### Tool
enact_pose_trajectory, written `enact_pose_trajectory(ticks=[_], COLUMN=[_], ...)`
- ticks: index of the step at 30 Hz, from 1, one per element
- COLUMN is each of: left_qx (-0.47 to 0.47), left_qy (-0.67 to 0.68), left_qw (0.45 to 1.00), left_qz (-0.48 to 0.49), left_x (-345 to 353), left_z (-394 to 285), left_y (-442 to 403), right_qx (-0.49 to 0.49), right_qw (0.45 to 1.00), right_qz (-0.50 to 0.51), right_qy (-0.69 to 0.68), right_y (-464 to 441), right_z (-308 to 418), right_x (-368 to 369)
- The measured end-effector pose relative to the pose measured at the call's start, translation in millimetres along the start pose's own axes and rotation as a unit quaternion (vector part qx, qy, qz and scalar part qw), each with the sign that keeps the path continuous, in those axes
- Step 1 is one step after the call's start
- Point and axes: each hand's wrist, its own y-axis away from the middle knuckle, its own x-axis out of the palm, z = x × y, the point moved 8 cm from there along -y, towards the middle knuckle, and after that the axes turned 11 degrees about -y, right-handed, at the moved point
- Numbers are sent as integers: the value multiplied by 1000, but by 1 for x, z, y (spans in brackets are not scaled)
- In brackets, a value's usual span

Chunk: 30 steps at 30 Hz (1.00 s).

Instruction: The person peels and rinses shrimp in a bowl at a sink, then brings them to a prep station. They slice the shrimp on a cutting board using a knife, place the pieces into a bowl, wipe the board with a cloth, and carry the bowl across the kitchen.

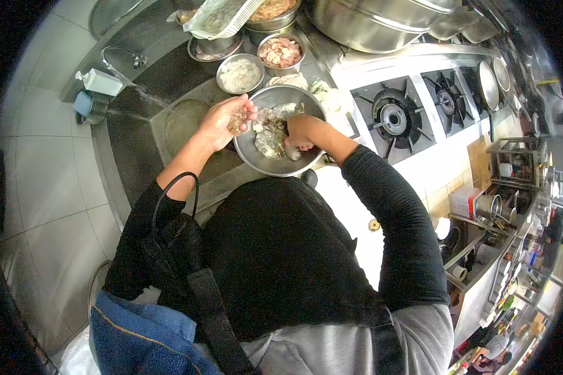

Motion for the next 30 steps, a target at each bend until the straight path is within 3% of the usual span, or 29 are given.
enact_pose_trajectory(ticks=[3,5,7,8,9,11,14,17,18,19,21,24,25,27,28,29,30], left_qx=[42,78,54,71,74,129,223,257,259,332,228,162,109,106,119,79,100], left_qy=[-64,-122,-276,-296,-298,-159,-248,-276,-269,-259,-283,-265,-272,-218,-181,-180,-150], left_qw=[997,989,959,952,951,979,942,926,927,907,930,946,949,966,966,976,977], left_qz=[14,30,22,26,31,-22,-47,-28,-10,22,54,92,114,91,141,97,116], left_x=[-6,4,21,29,31,23,17,30,34,37,44,47,53,53,50,54,48], left_z=[-2,-10,-7,-10,-9,-16,-40,-44,-43,-39,-43,-30,-27,-14,-5,-6,2], left_y=[-1,-2,-1,2,-2,-9,-6,-1,-4,-11,2,7,11,5,0,7,4], right_qx=[-40,-55,-77,-99,-120,-141,-177,-193,-195,-199,-199,-137,-151,-185,-243,-242,-227], right_qw=[997,977,957,912,849,820,859,886,890,894,877,845,867,902,908,869,854], right_qz=[6,-100,-117,-133,-148,-143,-171,-82,-116,-150,-75,-61,-37,8,-64,-85,-62], right_qy=[60,-179,-252,-376,-494,-536,-449,-415,-395,-374,-431,-513,-473,-390,-336,-423,-465], right_y=[13,42,47,44,44,45,42,47,50,54,50,53,42,24,-10,9,9], right_z=[6,14,16,17,20,28,28,45,48,50,47,37,34,29,21,31,38], right_x=[-17,-58,-71,-73,-76,-71,-73,-67,-67,-68,-62,-43,-38,-30,-26,-26,-18])
